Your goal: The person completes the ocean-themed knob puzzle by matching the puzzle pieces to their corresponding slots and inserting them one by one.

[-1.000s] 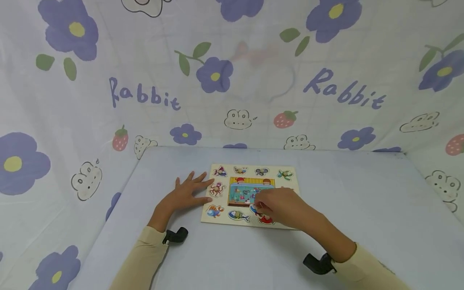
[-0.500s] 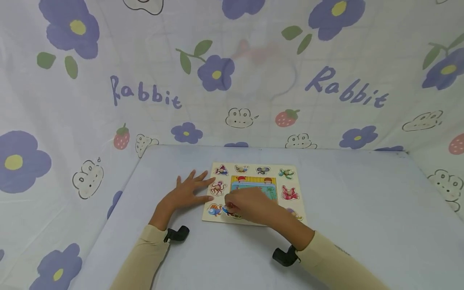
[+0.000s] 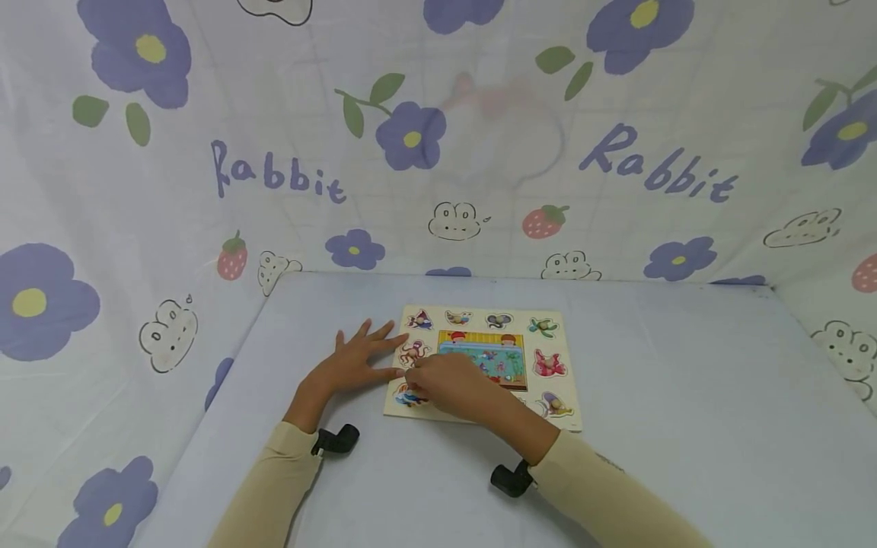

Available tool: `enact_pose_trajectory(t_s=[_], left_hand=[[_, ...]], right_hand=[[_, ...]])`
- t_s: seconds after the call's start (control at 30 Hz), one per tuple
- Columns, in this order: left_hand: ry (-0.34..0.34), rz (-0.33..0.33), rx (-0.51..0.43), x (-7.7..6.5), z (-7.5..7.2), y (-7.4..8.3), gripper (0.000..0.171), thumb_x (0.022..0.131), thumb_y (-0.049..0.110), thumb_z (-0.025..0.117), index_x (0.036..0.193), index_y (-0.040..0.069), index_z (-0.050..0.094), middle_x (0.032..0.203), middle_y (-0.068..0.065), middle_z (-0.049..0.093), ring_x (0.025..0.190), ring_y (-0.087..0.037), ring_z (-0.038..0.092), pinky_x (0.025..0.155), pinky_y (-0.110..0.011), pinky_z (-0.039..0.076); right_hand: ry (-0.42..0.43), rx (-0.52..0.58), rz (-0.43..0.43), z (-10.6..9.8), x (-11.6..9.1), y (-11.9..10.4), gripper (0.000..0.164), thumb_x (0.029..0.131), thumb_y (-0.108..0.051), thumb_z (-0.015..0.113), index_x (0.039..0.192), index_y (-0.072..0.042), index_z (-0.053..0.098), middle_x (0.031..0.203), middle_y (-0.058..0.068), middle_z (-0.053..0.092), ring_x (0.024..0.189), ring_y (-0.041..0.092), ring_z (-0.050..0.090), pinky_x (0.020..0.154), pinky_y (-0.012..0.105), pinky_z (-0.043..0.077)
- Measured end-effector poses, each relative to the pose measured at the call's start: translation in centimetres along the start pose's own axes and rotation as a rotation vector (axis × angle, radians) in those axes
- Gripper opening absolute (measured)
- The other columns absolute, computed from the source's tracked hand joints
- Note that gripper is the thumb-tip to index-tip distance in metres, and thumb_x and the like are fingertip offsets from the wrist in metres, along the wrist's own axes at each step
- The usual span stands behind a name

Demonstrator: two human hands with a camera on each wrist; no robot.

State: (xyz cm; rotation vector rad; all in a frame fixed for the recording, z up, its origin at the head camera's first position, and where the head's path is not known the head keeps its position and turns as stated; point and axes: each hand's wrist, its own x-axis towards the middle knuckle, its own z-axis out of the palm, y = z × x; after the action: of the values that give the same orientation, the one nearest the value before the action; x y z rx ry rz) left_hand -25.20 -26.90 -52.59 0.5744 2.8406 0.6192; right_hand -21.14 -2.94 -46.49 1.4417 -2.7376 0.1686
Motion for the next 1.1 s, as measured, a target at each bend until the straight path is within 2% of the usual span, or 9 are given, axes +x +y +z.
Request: enact_pose_trajectory(t_s=[0.1,0.2,0.33,0.6,0.77,0.9,1.1], left_hand=[[0.001,0.005,-0.006,0.0,0.0,0.0,0.074,0.091,0.064,0.064,0.156,0.035,0.041,0.168,-0.001,0.021,0.155,-0.041,0.001,0.110,-0.078,-0.007],[0.005,0.012,-0.012,0.1,0.0,0.1,0.074,0.091,0.064,0.064,0.155,0.035,0.041,0.168,-0.001,0.021,0.155,-0.041,0.001,0.110,-0.078,-0.007],[0.009,0.012,-0.009,0.1,-0.1,0.3,0.074,0.091,0.064,0.064,0.155,0.035,0.041,0.168,-0.001,0.021,0.155,-0.042,0.002,0.110,-0.078,-0.007],[-0.003,-0.001,0.001,-0.1,-0.3,0.4,0.075,0.091,0.063,0.064,0.156,0.035,0.041,0.168,-0.001,0.021,0.155,-0.042,0.002,0.110,-0.078,-0.006],[-0.005,0.003,0.000,-0.1,-0.3,0.4,0.074,0.091,0.062,0.065,0.156,0.033,0.042,0.168,-0.003,0.022,0.155,-0.043,0.002,0.110,-0.078,-0.006],[-0.001,0.010,0.004,-0.1,-0.4,0.4,0.074,0.091,0.062,0.065,0.155,0.032,0.043,0.167,-0.004,0.023,0.154,-0.044,0.003,0.110,-0.079,-0.005],[-0.004,0.009,0.009,-0.2,-0.4,0.3,0.075,0.091,0.063,0.065,0.156,0.033,0.042,0.168,-0.003,0.023,0.154,-0.043,0.003,0.110,-0.079,-0.005]], right_hand=[[-0.004,-0.012,0.000,0.4,0.3,-0.1,0.015,0.100,-0.025,0.067,0.111,-0.018,0.075,0.098,-0.005,0.074,0.079,0.009,0.064,0.065,0.023,0.052],[-0.001,-0.028,-0.006,0.5,0.6,-0.2,0.020,0.101,-0.025,0.066,0.117,-0.018,0.074,0.103,-0.003,0.075,0.085,0.010,0.068,0.065,0.023,0.053],[0.000,-0.037,-0.009,0.7,1.0,-0.2,0.015,0.100,-0.025,0.067,0.111,-0.017,0.074,0.097,-0.004,0.073,0.077,0.008,0.063,0.058,0.022,0.049],[-0.014,-0.037,0.002,0.9,1.3,-0.5,0.014,0.101,-0.025,0.067,0.108,-0.017,0.074,0.097,-0.004,0.073,0.074,0.009,0.059,0.065,0.025,0.054],[-0.024,-0.023,0.006,0.9,1.5,-0.7,0.009,0.100,-0.024,0.067,0.103,-0.017,0.073,0.090,-0.006,0.070,0.069,0.008,0.054,0.061,0.023,0.049],[-0.033,-0.016,0.017,1.1,1.6,-0.7,0.010,0.100,-0.025,0.068,0.103,-0.017,0.073,0.089,-0.006,0.069,0.067,0.008,0.052,0.060,0.022,0.048],[-0.048,-0.004,0.032,1.3,1.6,-0.8,0.013,0.099,-0.026,0.068,0.107,-0.016,0.074,0.091,-0.005,0.071,0.069,0.007,0.053,0.063,0.023,0.051]])
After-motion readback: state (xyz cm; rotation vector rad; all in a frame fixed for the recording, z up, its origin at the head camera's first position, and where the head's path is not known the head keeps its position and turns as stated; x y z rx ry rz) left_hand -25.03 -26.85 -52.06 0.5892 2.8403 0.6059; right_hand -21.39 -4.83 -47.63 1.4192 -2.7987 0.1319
